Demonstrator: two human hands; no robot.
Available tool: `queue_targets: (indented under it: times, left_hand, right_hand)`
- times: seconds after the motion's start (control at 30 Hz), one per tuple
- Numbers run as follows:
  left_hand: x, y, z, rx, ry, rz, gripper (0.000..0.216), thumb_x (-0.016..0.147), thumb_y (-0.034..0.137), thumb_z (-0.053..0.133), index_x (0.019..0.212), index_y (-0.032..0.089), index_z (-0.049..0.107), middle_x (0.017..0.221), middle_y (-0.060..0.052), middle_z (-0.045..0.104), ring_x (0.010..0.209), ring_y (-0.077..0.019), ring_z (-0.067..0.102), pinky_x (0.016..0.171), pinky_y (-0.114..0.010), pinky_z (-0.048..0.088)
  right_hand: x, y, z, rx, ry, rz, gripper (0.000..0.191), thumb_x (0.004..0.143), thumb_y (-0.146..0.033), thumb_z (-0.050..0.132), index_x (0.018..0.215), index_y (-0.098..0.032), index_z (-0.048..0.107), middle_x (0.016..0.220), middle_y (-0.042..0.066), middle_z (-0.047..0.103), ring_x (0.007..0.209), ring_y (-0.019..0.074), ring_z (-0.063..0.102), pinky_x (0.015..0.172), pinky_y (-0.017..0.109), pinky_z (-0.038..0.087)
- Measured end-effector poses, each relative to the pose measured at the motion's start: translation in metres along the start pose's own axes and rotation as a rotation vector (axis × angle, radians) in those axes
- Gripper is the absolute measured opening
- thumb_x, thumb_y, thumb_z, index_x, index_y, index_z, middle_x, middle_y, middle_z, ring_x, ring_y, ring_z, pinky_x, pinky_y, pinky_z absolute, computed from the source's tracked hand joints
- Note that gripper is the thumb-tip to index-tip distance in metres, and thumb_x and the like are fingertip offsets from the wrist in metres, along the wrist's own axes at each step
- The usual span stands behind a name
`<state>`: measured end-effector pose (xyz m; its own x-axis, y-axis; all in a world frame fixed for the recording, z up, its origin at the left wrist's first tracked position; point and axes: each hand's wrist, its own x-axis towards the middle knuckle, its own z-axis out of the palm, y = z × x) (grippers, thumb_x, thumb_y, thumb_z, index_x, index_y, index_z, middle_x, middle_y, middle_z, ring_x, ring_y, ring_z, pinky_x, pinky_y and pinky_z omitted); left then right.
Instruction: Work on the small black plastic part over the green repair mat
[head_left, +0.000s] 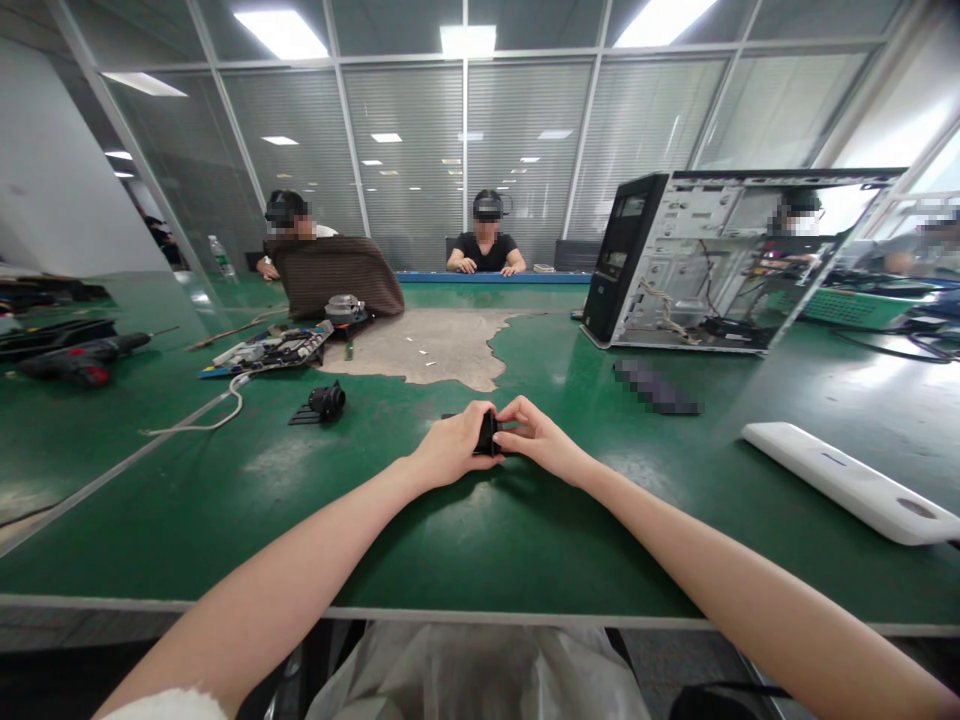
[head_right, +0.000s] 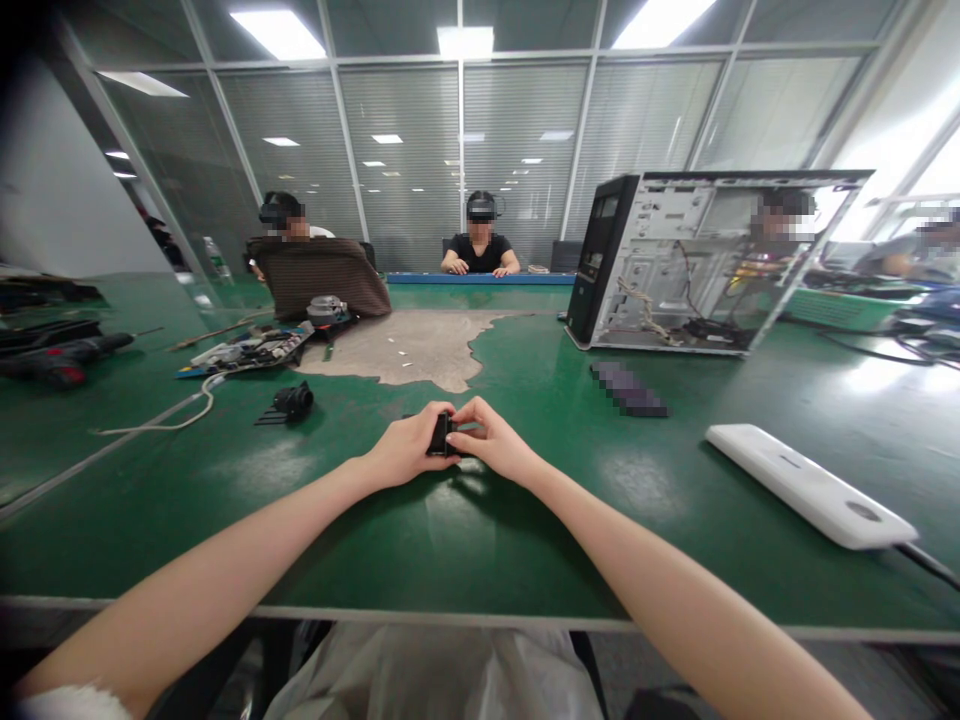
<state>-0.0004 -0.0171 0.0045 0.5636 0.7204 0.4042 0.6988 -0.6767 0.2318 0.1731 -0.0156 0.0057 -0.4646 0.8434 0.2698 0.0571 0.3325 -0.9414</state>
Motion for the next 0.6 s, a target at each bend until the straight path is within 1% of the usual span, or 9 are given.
queue_targets:
  times: [0.1, 0.17, 0.27, 0.4, 0.5, 0.6]
  left_hand:
    - [-0.0002, 0.0001, 0.0000, 0.011, 0.002, -0.001, 0.060, 0.068, 0.045, 0.056, 0.114, 0.019, 0.027, 0.105, -0.008, 0.050, 0.086, -0.0232, 0.056, 0.069, -0.033, 0.044]
    - [-0.0003, 0.0004, -0.0003, 0.016, -0.001, -0.001, 0.060, 0.068, 0.045, 0.056, 0.114, 0.019, 0.027, 0.106, -0.008, 0.050, 0.087, -0.0236, 0.056, 0.069, -0.033, 0.044]
    - [-0.0004, 0.0010, -0.0009, 0.024, -0.012, -0.012, 0.059, 0.069, 0.043, 0.056, 0.114, 0.019, 0.027, 0.104, -0.008, 0.050, 0.084, -0.0231, 0.056, 0.067, -0.033, 0.044]
    - [-0.0004, 0.0017, -0.0012, 0.028, -0.024, -0.027, 0.057, 0.069, 0.040, 0.057, 0.113, 0.020, 0.027, 0.103, -0.007, 0.050, 0.082, -0.0218, 0.057, 0.066, -0.032, 0.044]
    - [-0.0002, 0.0020, -0.0016, 0.025, -0.017, -0.022, 0.058, 0.068, 0.041, 0.057, 0.113, 0.020, 0.027, 0.104, -0.007, 0.050, 0.084, -0.0225, 0.056, 0.067, -0.032, 0.044]
    - [0.0000, 0.0018, -0.0018, 0.021, -0.012, -0.018, 0.058, 0.068, 0.043, 0.057, 0.113, 0.020, 0.027, 0.104, -0.007, 0.050, 0.085, -0.0230, 0.056, 0.068, -0.033, 0.044]
  right_hand:
    - [0.0008, 0.0028, -0.0004, -0.002, 0.007, 0.004, 0.029, 0.068, -0.027, 0.061, 0.089, -0.020, 0.043, 0.094, 0.002, 0.050, 0.087, 0.0135, 0.053, 0.081, 0.034, 0.044]
    - [0.0004, 0.0047, -0.0015, -0.010, -0.026, 0.000, 0.028, 0.069, -0.026, 0.060, 0.090, -0.020, 0.043, 0.095, 0.002, 0.049, 0.089, 0.0137, 0.053, 0.084, 0.035, 0.043]
    - [-0.0014, 0.0065, -0.0029, 0.021, -0.088, -0.020, 0.030, 0.067, -0.022, 0.062, 0.088, -0.020, 0.041, 0.092, 0.001, 0.049, 0.087, 0.0135, 0.054, 0.077, 0.032, 0.046]
    - [-0.0039, 0.0047, -0.0023, 0.113, -0.121, -0.004, 0.035, 0.064, -0.019, 0.065, 0.087, -0.021, 0.038, 0.094, 0.000, 0.049, 0.082, 0.0116, 0.057, 0.068, 0.026, 0.048]
    - [-0.0047, 0.0008, -0.0016, 0.088, -0.093, 0.020, 0.027, 0.068, -0.023, 0.061, 0.086, -0.021, 0.040, 0.096, 0.001, 0.051, 0.080, 0.0112, 0.057, 0.068, 0.027, 0.047]
    - [-0.0040, -0.0014, -0.0015, 0.004, -0.035, 0.003, 0.018, 0.073, -0.027, 0.055, 0.085, -0.019, 0.044, 0.093, 0.002, 0.053, 0.082, 0.0120, 0.055, 0.073, 0.029, 0.046]
